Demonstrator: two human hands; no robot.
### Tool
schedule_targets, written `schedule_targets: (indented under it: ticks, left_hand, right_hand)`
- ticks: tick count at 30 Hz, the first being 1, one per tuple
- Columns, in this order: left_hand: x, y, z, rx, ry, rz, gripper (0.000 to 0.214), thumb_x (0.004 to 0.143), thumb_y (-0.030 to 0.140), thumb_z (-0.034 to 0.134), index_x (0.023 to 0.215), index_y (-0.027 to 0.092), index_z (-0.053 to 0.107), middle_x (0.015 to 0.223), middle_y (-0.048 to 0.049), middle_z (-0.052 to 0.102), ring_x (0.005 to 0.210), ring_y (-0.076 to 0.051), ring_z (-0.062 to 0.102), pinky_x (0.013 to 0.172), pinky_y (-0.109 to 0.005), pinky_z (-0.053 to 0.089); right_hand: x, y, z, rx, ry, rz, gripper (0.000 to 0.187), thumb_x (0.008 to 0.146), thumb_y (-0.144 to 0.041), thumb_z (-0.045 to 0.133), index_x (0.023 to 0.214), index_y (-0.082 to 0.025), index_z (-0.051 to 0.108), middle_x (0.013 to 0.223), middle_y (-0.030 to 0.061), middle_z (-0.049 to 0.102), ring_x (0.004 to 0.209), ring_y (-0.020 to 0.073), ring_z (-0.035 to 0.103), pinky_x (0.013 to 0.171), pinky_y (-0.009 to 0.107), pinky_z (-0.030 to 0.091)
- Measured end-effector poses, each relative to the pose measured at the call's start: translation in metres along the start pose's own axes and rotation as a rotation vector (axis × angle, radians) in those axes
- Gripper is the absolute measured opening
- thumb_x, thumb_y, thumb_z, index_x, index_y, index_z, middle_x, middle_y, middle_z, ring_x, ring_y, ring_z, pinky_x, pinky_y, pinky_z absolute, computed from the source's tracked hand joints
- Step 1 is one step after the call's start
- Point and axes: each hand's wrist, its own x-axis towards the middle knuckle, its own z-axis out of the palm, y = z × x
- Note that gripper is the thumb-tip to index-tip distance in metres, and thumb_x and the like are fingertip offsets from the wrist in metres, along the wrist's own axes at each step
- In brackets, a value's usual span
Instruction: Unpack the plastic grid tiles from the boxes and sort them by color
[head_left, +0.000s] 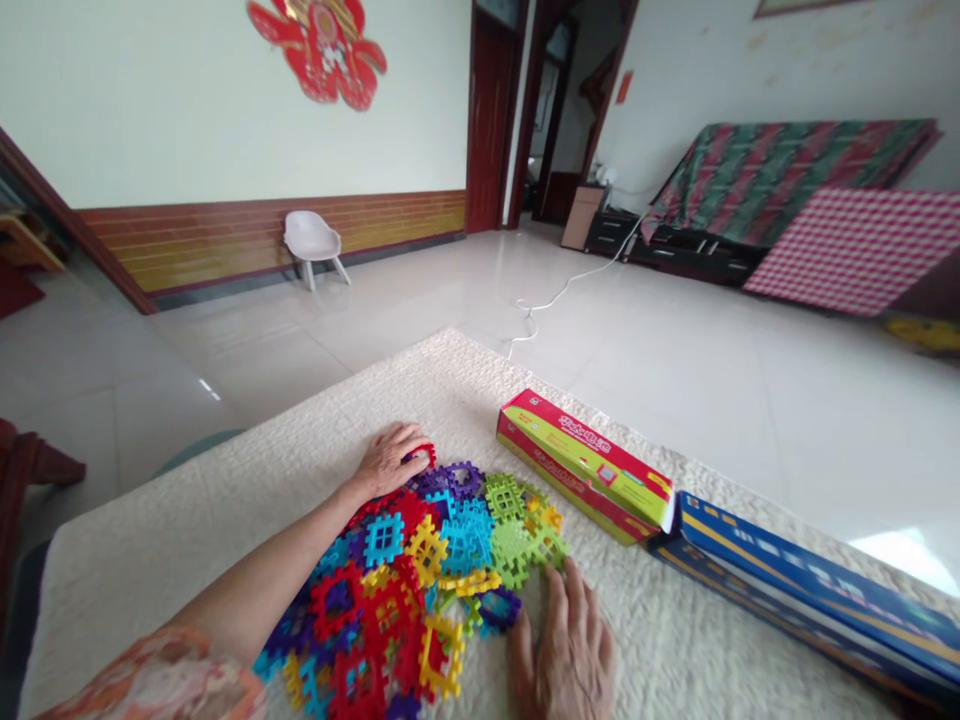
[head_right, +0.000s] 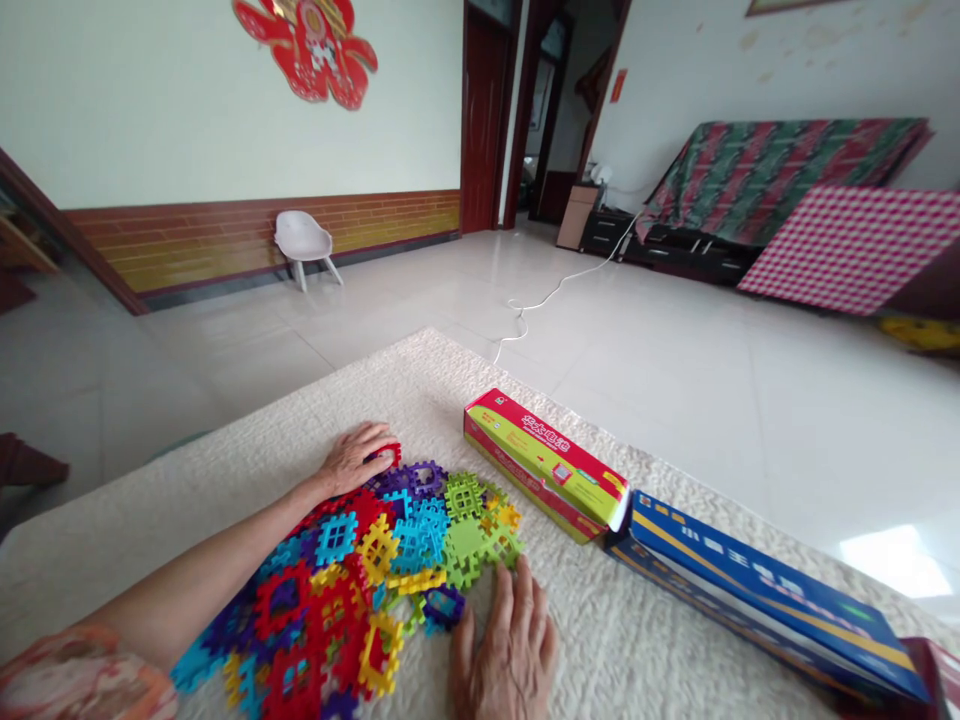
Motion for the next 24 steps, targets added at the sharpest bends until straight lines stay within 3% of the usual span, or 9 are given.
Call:
schedule_targets:
  ticks: [6,24]
  left_hand:
    - [0.0010,-0.0032,0.0030,0.018,0.021,0.022,0.034,0.092,0.041,0.047,0.123,0.035,0.062,0.141,0.0008,0.051,0.133,-0.025,0.039,0.110,-0.046,0.031]
    - [0.0014,-0.0048,0.0044,0.016,0.030,0.018,0.035,0.092,0.041,0.046,0.122,0.034,0.063,0.141,0.0002,0.052,0.134,-0.025,0.040,0.111,-0.047,0.031]
  right_hand:
    - [-0.0003,-0.0040,-0.0032,-0.043,-0.001,0.004,0.051,0.090,-0.042,0.043,0.133,-0.015,0.045,0.146,0.0162,0.044,0.129,0.0369,0.042,0.098,0.052,0.038]
    - [-0.0010,-0.0045,-0.0003,0.005,-0.005,0.023,0.053,0.087,-0.040,0.047,0.135,-0.019,0.045,0.147,0.0151,0.043,0.128,0.0390,0.042,0.097,0.056,0.038]
